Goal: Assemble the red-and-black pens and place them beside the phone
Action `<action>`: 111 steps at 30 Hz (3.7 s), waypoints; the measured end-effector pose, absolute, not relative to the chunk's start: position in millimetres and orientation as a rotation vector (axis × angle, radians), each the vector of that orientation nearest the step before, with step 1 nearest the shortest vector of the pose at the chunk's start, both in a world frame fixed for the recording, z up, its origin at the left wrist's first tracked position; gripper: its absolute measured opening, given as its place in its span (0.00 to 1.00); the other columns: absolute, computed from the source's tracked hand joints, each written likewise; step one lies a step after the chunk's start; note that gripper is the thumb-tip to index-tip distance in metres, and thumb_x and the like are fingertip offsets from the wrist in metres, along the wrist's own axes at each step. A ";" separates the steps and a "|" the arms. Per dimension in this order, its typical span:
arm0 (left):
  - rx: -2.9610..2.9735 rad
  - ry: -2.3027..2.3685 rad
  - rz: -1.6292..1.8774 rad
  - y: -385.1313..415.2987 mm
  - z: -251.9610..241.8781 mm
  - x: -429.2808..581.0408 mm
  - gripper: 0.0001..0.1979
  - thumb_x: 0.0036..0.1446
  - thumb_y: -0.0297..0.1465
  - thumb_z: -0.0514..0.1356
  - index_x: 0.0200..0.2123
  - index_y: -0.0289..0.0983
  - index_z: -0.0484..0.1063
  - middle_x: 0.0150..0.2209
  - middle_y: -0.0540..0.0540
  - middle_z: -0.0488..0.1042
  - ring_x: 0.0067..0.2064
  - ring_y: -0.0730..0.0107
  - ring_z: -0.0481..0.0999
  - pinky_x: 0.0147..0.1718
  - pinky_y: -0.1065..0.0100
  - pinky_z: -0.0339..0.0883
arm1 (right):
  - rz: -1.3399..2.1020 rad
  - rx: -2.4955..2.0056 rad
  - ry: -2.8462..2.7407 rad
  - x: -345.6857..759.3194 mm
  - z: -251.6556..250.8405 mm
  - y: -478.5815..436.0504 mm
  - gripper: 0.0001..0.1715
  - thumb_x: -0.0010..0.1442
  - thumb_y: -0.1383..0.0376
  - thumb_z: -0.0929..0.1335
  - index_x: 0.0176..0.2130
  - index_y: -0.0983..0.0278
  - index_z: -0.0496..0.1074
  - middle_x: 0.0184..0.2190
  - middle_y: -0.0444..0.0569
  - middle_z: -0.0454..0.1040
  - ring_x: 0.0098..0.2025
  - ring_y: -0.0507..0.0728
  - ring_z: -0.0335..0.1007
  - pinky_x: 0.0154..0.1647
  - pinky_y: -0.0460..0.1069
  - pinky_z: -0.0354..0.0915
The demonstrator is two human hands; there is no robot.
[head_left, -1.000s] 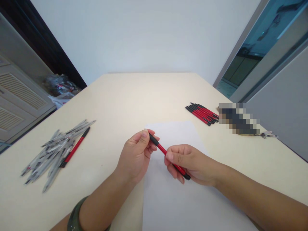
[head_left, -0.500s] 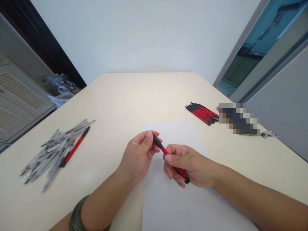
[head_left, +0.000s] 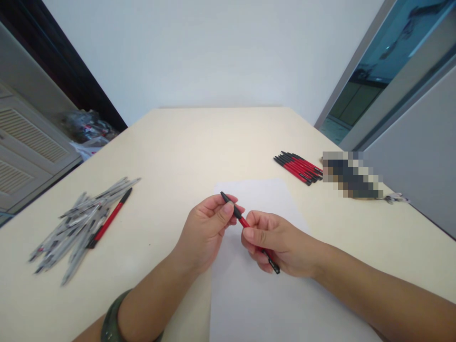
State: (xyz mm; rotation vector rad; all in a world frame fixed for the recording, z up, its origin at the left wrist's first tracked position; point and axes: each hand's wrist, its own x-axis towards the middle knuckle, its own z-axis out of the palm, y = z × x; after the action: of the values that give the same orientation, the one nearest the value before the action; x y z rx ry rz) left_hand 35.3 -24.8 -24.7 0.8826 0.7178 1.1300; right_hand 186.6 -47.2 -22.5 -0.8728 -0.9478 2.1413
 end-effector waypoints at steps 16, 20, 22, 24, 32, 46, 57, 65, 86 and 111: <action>0.868 0.755 1.130 -24.2 -23.6 37.4 0.04 0.49 0.28 0.59 0.28 0.34 0.67 0.25 0.51 0.69 0.26 0.79 0.65 0.28 0.73 0.59 | 2.152 -0.872 -0.963 183.8 -25.5 -45.7 0.13 0.54 0.57 0.63 0.30 0.64 0.60 0.19 0.40 0.64 0.15 0.45 0.54 0.10 0.40 0.54; 0.858 0.762 1.143 -23.9 -23.6 37.3 0.04 0.49 0.29 0.59 0.29 0.34 0.67 0.25 0.51 0.68 0.26 0.78 0.65 0.28 0.73 0.59 | 2.166 -0.904 -0.948 182.8 -22.6 -45.6 0.18 0.57 0.55 0.58 0.32 0.67 0.65 0.18 0.43 0.63 0.14 0.45 0.53 0.10 0.40 0.54; 0.866 0.770 1.158 -23.8 -24.2 36.9 0.04 0.49 0.28 0.59 0.29 0.34 0.67 0.26 0.50 0.69 0.26 0.78 0.65 0.28 0.73 0.59 | 2.147 -0.925 -0.954 182.9 -22.3 -45.9 0.15 0.55 0.56 0.62 0.30 0.67 0.64 0.17 0.41 0.62 0.15 0.45 0.54 0.11 0.40 0.55; 0.871 0.770 1.161 -23.8 -24.6 36.8 0.04 0.49 0.28 0.59 0.29 0.34 0.67 0.26 0.50 0.69 0.27 0.78 0.65 0.29 0.74 0.60 | 2.124 -0.933 -0.947 182.9 -22.2 -46.5 0.14 0.51 0.57 0.66 0.28 0.65 0.61 0.17 0.39 0.62 0.15 0.45 0.55 0.12 0.40 0.55; 0.861 0.765 1.149 -23.6 -24.3 36.9 0.05 0.49 0.29 0.59 0.28 0.34 0.67 0.25 0.51 0.67 0.26 0.78 0.64 0.27 0.73 0.59 | 2.159 -0.914 -0.927 182.5 -20.3 -46.9 0.17 0.57 0.55 0.59 0.33 0.66 0.64 0.19 0.42 0.64 0.15 0.45 0.53 0.10 0.40 0.53; 0.884 0.773 1.166 -24.0 -25.0 36.5 0.03 0.50 0.28 0.59 0.29 0.34 0.67 0.26 0.51 0.68 0.27 0.79 0.65 0.29 0.74 0.59 | 2.149 -0.855 -0.950 183.1 -21.9 -48.4 0.12 0.53 0.59 0.64 0.30 0.64 0.59 0.21 0.40 0.64 0.15 0.44 0.54 0.09 0.39 0.53; 0.880 0.776 1.171 -21.7 -28.0 35.4 0.04 0.49 0.29 0.59 0.31 0.35 0.68 0.27 0.51 0.69 0.28 0.79 0.66 0.30 0.74 0.59 | 2.148 -0.881 -0.965 182.6 -21.4 -47.9 0.11 0.56 0.58 0.61 0.30 0.64 0.59 0.20 0.41 0.64 0.13 0.44 0.51 0.09 0.39 0.49; 0.938 0.729 1.052 -25.0 -27.4 36.1 0.06 0.51 0.28 0.58 0.34 0.36 0.68 0.31 0.48 0.71 0.33 0.75 0.68 0.37 0.69 0.60 | 2.109 -0.865 -0.938 182.7 -22.5 -47.6 0.11 0.56 0.57 0.61 0.30 0.62 0.57 0.21 0.40 0.64 0.13 0.45 0.52 0.09 0.40 0.47; 0.952 0.746 0.909 -26.3 -24.8 37.2 0.07 0.51 0.30 0.57 0.35 0.34 0.69 0.30 0.47 0.72 0.32 0.72 0.69 0.35 0.67 0.62 | 1.858 -0.983 -0.964 179.6 -31.7 -44.1 0.13 0.49 0.59 0.67 0.28 0.66 0.64 0.16 0.40 0.64 0.18 0.46 0.60 0.21 0.43 0.58; 1.179 1.046 0.766 -32.6 -24.2 42.8 0.12 0.52 0.36 0.55 0.39 0.37 0.67 0.22 0.51 0.66 0.19 0.78 0.64 0.19 0.74 0.57 | 1.441 -1.028 -1.080 191.7 -33.3 -29.6 0.13 0.53 0.58 0.64 0.26 0.65 0.60 0.20 0.41 0.63 0.19 0.46 0.56 0.21 0.44 0.54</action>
State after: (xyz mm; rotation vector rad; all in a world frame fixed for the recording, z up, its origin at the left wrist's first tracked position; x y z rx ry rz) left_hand 42.8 -32.6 -24.2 1.1794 1.0455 0.7656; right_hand 191.7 -29.6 -33.3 -1.0280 -1.0796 1.4407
